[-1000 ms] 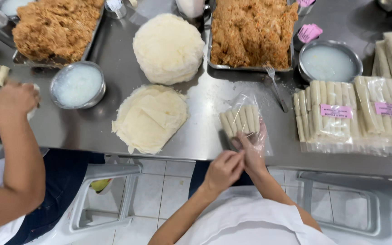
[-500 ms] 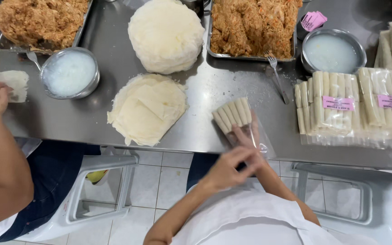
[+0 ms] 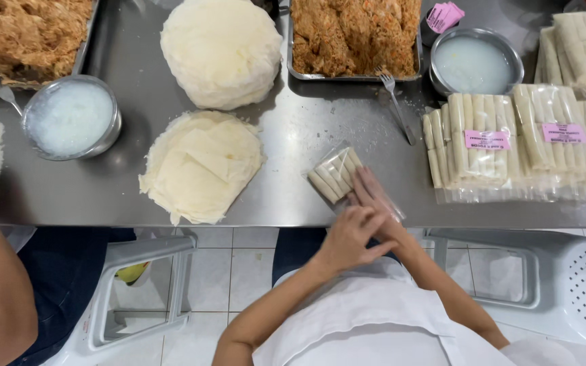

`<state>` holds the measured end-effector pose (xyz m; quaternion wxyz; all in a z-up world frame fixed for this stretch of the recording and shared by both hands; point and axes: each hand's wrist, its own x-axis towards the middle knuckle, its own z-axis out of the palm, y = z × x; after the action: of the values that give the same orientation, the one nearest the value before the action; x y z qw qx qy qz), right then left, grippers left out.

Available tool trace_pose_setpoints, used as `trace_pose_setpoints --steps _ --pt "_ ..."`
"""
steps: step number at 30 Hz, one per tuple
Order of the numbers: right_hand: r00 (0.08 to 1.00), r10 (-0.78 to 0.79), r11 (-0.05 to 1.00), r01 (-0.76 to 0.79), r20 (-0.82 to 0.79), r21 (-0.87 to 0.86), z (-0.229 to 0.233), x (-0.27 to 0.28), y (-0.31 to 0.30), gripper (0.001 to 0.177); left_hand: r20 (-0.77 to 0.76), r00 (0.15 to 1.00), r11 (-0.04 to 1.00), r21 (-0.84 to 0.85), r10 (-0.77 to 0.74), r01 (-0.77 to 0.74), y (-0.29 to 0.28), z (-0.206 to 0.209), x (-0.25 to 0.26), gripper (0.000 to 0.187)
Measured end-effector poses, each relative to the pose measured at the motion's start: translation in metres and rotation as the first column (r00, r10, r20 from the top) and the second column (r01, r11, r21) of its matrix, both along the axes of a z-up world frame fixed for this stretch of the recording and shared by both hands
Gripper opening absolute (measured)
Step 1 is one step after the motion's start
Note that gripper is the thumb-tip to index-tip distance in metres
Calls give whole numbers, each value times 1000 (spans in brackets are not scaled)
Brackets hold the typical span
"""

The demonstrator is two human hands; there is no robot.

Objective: The person picks up thin wrappers, uses a fork to add a portion of meat filling, rolls the wrappers into thin cylinders, and then packs the finished rolls into plastic bags.

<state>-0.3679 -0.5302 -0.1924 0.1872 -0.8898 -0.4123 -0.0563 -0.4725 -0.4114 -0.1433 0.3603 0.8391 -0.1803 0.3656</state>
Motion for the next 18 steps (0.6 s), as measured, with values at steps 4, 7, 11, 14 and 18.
trace_pose_setpoints --steps 4,7,11,14,18 --pt "991 -99 992 91 -93 -88 35 -2 35 58 -23 990 977 169 139 -134 -14 -27 -2 9" --pt "954 -211 976 218 -214 9 13 15 46 65 -28 994 984 142 109 -104 -13 -7 -4 12" --pt "977 -210 978 210 32 -13 22 21 59 63 -27 996 985 151 88 -83 -16 -9 0 18" --pt "985 -173 981 174 27 -81 14 29 56 63 -13 996 988 123 94 -91 -15 -6 0 19" --pt "985 -172 948 157 -28 -278 19 32 54 67 -18 996 992 89 88 -86 -20 -1 -1 15"
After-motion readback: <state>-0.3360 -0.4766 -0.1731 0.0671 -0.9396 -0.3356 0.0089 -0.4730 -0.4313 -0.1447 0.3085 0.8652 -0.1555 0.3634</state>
